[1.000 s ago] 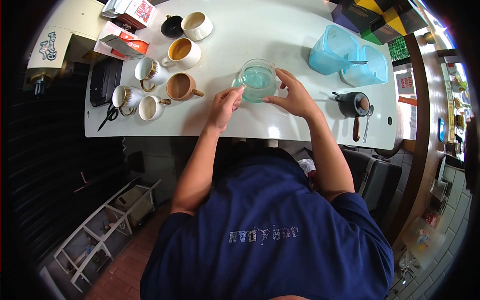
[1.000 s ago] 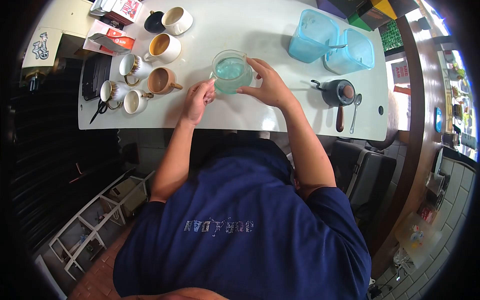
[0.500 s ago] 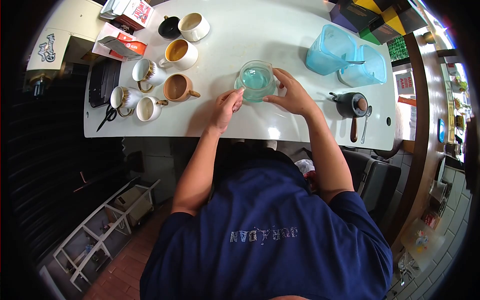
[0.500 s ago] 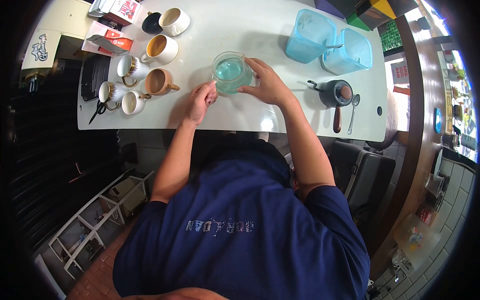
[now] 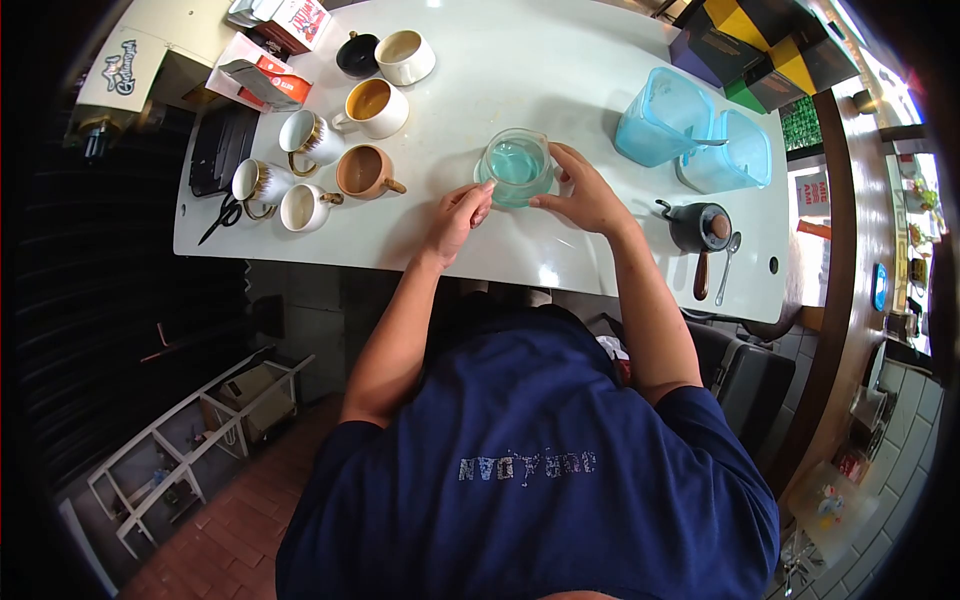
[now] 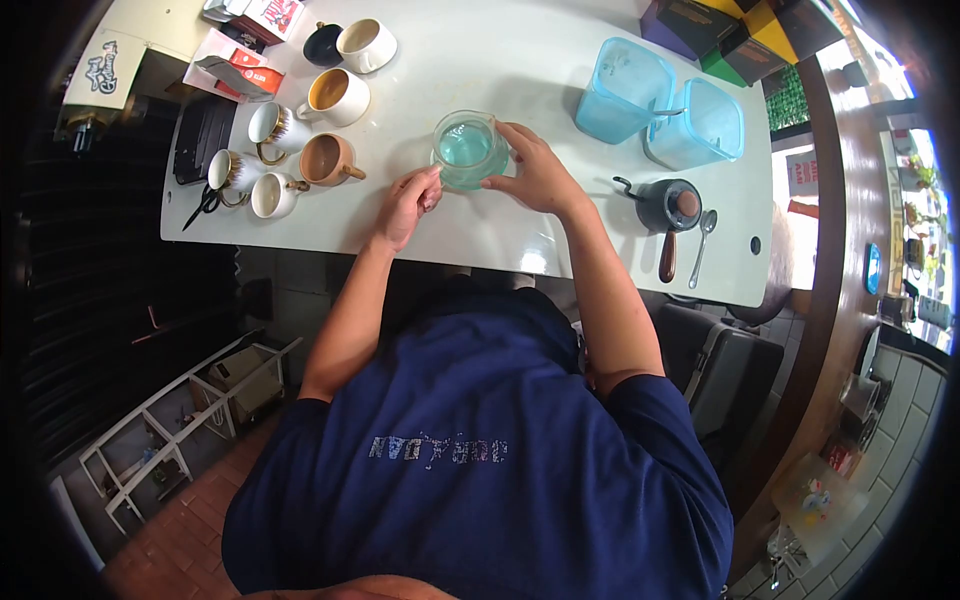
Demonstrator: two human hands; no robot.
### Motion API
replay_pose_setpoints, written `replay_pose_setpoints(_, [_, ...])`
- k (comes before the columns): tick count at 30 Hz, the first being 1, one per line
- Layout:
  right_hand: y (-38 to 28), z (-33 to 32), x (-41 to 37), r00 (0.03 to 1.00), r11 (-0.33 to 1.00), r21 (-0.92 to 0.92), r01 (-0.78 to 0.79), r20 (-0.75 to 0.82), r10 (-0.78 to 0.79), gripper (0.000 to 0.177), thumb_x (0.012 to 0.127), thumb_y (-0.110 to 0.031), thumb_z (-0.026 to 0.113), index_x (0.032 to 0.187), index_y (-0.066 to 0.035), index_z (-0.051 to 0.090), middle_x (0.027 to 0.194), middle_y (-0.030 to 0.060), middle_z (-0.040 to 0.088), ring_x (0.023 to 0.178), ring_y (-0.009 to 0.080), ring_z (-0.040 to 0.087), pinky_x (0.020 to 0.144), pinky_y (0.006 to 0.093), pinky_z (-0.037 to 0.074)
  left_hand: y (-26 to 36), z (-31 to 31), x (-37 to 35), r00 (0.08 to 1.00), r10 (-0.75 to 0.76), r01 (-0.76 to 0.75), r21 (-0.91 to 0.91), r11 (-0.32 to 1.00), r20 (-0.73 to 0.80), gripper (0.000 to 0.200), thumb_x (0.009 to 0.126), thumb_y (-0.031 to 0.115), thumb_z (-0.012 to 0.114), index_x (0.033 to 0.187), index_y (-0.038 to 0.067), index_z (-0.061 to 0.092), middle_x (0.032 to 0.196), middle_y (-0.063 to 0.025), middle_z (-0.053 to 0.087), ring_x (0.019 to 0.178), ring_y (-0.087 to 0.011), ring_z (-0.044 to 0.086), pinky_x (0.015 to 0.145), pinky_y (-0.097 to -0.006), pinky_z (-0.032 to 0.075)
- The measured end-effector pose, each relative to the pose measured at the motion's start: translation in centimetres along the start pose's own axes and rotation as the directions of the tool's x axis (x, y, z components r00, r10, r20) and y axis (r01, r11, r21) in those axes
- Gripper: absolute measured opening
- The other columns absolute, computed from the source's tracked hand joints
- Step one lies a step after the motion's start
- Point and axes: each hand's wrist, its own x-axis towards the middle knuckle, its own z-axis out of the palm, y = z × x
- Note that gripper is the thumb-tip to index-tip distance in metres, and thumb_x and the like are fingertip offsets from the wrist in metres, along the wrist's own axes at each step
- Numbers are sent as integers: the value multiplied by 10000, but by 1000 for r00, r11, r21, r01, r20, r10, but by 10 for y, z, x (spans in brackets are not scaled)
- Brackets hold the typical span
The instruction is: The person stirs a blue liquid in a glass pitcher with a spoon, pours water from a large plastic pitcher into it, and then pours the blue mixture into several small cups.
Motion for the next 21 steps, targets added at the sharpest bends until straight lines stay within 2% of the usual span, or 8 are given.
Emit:
replay_pose_setpoints(6, [4, 4, -3, 998, 999, 13, 51, -45, -50, 780, 682, -231, 788, 1331, -23, 408, 1305, 149, 455, 894, 237, 507, 788, 317, 454, 9, 6, -7, 999, 27, -22, 107, 994, -40, 363, 932, 345, 480, 654, 117, 438, 634, 37, 418, 605, -56, 379, 561, -208, 306])
replay_pose_setpoints(8, [4, 4, -4, 996, 998, 8, 64, -65, -64, 787, 672, -211, 795, 1331, -24, 408, 1292, 156, 460, 902, 241, 512, 791, 314, 455, 13, 8, -10, 995, -3, 21, 178, 984, -100, 372, 920, 377, 509, 691, 86, 545, 650, 34, 481, 625, -56, 443, 570, -204, 350])
replay_pose_setpoints(9, [3, 3, -4, 995, 997, 7, 76, -64, -75, 787, 672, -211, 795, 1331, -24, 408, 1292, 156, 460, 902, 241, 512, 791, 314, 455, 14, 9, -11, 994, 7, 12, 180, 984, -106, 372, 920, 377, 509, 691, 86, 545, 650, 34, 481, 625, -56, 443, 570, -204, 350])
replay_pose_setpoints(11, [2, 2, -3, 997, 998, 16, 61, -45, -60, 777, 681, -202, 788, 1333, -25, 405, 1299, 162, 458, 917, 250, 522, 792, 320, 461, 14, 12, -13, 973, 84, -11, 319, 948, -215, 355, 910, 390, 529, 802, 63, 618, 718, 15, 534, 670, -71, 484, 604, -213, 397])
replay_pose_setpoints(12, [3, 1, -2, 997, 997, 20, 70, -40, -69, 777, 681, -202, 788, 1333, -25, 405, 1299, 162, 458, 917, 250, 522, 792, 320, 461, 14, 14, -15, 970, 88, -11, 322, 947, -225, 355, 910, 390, 529, 802, 63, 618, 718, 15, 534, 670, -71, 484, 604, -213, 397])
replay_pose_setpoints(14, [5, 1, 0, 993, 994, -24, 107, -42, -108, 758, 702, -190, 771, 1339, -29, 394, 1306, 172, 456, 928, 264, 530, 793, 328, 466, 15, 16, -19, 947, 107, 15, 373, 928, -304, 349, 906, 391, 544, 899, 54, 635, 794, -3, 567, 679, -86, 485, 629, -222, 414])
replay_pose_setpoints(18, [10, 3, -1, 997, 997, -16, 77, -17, -78, 741, 730, -173, 750, 1351, -34, 372, 1309, 184, 454, 945, 281, 536, 796, 333, 469, 18, 16, -30, 922, 90, 29, 299, 954, -376, 359, 907, 395, 545, 920, 45, 624, 834, -3, 579, 677, -85, 482, 610, -225, 409])
replay_pose_setpoints(21, [19, 10, -4, 993, 993, -85, 86, -73, -92, 722, 752, -153, 732, 1359, -40, 356, 1299, 191, 452, 948, 290, 536, 801, 334, 468, 14, 8, -45, 901, 54, 82, 291, 953, -431, 339, 928, 369, 514, 956, 48, 623, 844, 14, 584, 643, -48, 468, 577, -197, 370])
